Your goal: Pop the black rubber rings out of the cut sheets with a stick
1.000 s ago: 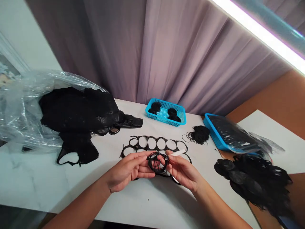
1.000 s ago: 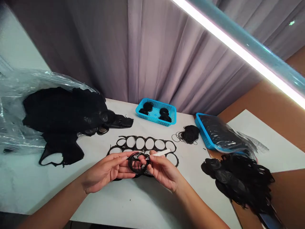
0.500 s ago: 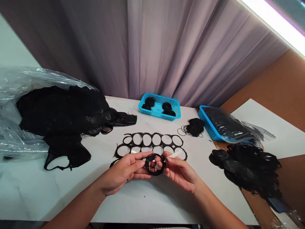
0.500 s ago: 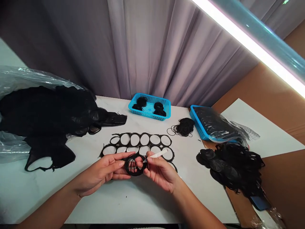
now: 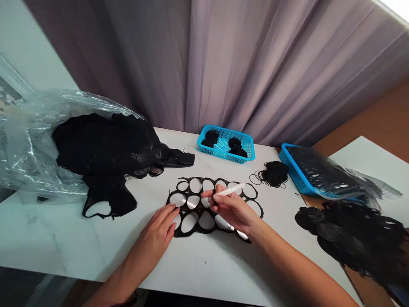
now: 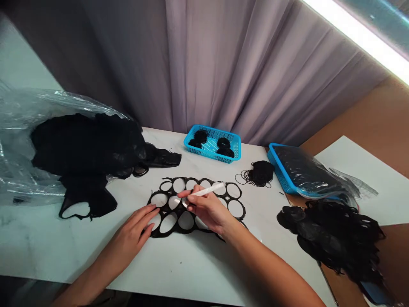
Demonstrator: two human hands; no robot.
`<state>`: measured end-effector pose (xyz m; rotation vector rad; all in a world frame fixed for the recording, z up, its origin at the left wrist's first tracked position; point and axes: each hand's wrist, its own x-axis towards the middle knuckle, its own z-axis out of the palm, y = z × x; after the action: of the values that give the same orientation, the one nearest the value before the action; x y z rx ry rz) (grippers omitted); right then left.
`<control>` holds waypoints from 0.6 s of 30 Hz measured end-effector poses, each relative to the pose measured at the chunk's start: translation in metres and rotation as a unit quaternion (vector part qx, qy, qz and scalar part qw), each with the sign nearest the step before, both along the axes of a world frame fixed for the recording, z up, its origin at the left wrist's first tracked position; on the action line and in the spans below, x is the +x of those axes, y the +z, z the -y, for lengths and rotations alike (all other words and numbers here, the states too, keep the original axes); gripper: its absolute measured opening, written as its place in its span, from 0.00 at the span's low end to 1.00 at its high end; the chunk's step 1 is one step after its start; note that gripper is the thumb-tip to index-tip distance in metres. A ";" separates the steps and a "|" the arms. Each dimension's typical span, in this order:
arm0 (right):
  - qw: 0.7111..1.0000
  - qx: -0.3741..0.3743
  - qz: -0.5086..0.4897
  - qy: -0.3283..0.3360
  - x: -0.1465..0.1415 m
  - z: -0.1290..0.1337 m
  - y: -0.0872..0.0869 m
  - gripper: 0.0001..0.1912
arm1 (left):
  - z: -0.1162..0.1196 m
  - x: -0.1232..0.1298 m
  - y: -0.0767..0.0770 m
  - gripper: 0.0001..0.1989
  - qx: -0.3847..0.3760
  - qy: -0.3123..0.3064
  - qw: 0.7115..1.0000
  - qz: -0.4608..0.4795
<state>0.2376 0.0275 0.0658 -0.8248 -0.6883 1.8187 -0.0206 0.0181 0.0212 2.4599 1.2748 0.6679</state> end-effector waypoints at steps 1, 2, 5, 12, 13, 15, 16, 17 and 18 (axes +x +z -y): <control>0.997 0.039 0.060 0.012 -0.010 -0.010 -0.003 0.14 | 0.005 -0.003 -0.008 0.18 0.037 -0.002 0.999 -0.024; 0.989 0.077 0.121 0.025 -0.021 -0.019 -0.008 0.13 | 0.009 -0.004 -0.014 0.18 0.065 -0.004 0.997 -0.042; 0.947 0.165 0.266 0.069 -0.049 -0.039 -0.029 0.12 | 0.017 -0.005 -0.026 0.18 0.105 -0.007 0.992 -0.066; 0.882 0.262 0.382 0.091 -0.063 -0.040 -0.052 0.08 | 0.021 -0.004 -0.027 0.18 0.116 -0.009 0.991 -0.068; 0.879 0.262 0.386 0.095 -0.062 -0.040 -0.051 0.08 | 0.021 -0.004 -0.027 0.18 0.119 -0.007 0.990 -0.069; 0.874 0.266 0.395 0.100 -0.062 -0.040 -0.049 0.08 | 0.021 -0.004 -0.028 0.18 0.121 -0.007 0.990 -0.072; 0.869 0.271 0.400 0.100 -0.061 -0.040 -0.049 0.09 | 0.021 -0.004 -0.028 0.18 0.121 -0.007 0.990 -0.073; 0.865 0.278 0.407 0.099 -0.061 -0.041 -0.048 0.09 | 0.021 -0.004 -0.028 0.18 0.122 -0.007 0.990 -0.074; 0.859 0.285 0.413 0.097 -0.062 -0.041 -0.049 0.09 | 0.021 -0.004 -0.029 0.18 0.123 -0.006 0.990 -0.074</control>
<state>0.1760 0.0688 0.0169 -1.1361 -1.8144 1.2310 -0.0241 -0.0027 -0.0078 2.7611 1.2975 0.6864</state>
